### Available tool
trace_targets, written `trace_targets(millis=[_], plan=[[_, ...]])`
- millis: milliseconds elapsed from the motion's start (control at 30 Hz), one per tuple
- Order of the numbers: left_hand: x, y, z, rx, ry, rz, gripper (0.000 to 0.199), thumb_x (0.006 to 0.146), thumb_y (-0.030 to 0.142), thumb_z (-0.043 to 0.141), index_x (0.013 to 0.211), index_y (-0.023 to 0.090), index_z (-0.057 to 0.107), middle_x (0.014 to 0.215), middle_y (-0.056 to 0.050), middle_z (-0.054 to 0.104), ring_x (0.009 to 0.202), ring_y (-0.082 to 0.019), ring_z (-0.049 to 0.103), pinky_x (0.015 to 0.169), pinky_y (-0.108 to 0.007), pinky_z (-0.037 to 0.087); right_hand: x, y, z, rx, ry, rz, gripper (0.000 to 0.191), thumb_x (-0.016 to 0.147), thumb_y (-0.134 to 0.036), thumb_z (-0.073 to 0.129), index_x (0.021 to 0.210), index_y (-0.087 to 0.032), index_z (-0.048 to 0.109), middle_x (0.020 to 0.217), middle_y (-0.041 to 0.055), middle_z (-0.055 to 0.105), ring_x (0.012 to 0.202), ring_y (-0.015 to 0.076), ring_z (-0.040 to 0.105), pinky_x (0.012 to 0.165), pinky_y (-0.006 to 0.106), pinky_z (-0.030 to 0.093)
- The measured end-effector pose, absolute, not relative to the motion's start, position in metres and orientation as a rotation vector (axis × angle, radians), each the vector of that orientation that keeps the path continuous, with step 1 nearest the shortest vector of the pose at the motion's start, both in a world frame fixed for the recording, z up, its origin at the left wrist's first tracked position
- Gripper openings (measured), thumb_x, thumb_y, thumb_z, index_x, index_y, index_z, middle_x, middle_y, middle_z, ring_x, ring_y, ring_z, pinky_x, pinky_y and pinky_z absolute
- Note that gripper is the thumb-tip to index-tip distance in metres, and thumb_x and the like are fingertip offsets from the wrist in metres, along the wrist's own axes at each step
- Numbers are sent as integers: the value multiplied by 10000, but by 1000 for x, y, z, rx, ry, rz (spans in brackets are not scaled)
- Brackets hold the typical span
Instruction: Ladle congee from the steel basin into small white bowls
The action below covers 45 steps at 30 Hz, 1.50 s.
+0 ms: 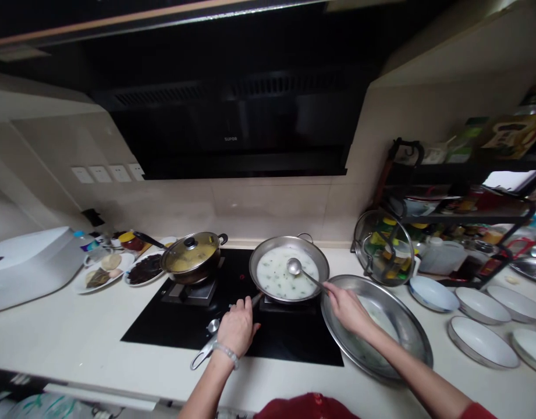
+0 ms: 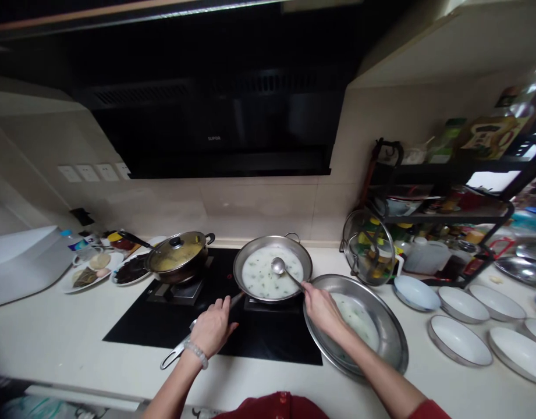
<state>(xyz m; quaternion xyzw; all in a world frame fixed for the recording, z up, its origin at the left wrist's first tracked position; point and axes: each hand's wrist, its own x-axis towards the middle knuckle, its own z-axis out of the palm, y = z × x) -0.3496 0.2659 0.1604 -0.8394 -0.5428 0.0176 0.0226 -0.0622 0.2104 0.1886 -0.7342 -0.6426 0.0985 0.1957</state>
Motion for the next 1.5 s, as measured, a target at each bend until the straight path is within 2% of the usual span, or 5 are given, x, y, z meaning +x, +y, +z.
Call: trace_targets(millis=[300, 433, 567, 1033, 1500], plan=[[-349, 265, 161, -2605, -1688, 36, 629, 808, 355, 569, 1353, 74, 425, 1085, -168, 574, 934, -266, 581, 749, -342, 471, -73, 243, 172, -1958, -1576, 613, 356, 829, -109, 441, 1089, -97, 685, 965, 150, 719, 977, 244, 656, 840, 301, 454], [-349, 265, 162, -2606, -1677, 25, 622, 812, 349, 566, 1349, 64, 434, 1083, -169, 581, 930, -268, 582, 751, -350, 478, -70, 244, 177, -1929, -1370, 786, 369, 847, -115, 375, 1065, -50, 666, 603, 44, 636, 547, 157, 610, 534, 243, 454], [-350, 265, 161, -2600, -1677, 31, 634, 809, 348, 578, 1351, 53, 434, 1089, -178, 580, 936, -275, 588, 753, -359, 487, -70, 235, 194, -1892, -1083, 999, 323, 858, -146, 390, 1047, -69, 640, 435, -58, 446, 321, 77, 351, 340, 184, 244], [-350, 266, 161, -2601, -1656, 63, 612, 825, 342, 554, 1357, 73, 418, 1090, -177, 568, 944, -271, 584, 754, -352, 481, -66, 213, 206, -1869, -817, 1173, 229, 821, -263, 552, 1010, -160, 631, 435, -76, 427, 323, 53, 303, 345, 166, 179], [-351, 265, 164, -2620, -1667, 81, 585, 830, 324, 552, 1347, 88, 414, 1099, -166, 557, 953, -261, 588, 762, -339, 476, -53, 182, 216, -1730, -710, 1225, 298, 814, -213, 468, 1068, -117, 589, 448, -85, 380, 345, 42, 254, 362, 157, 138]])
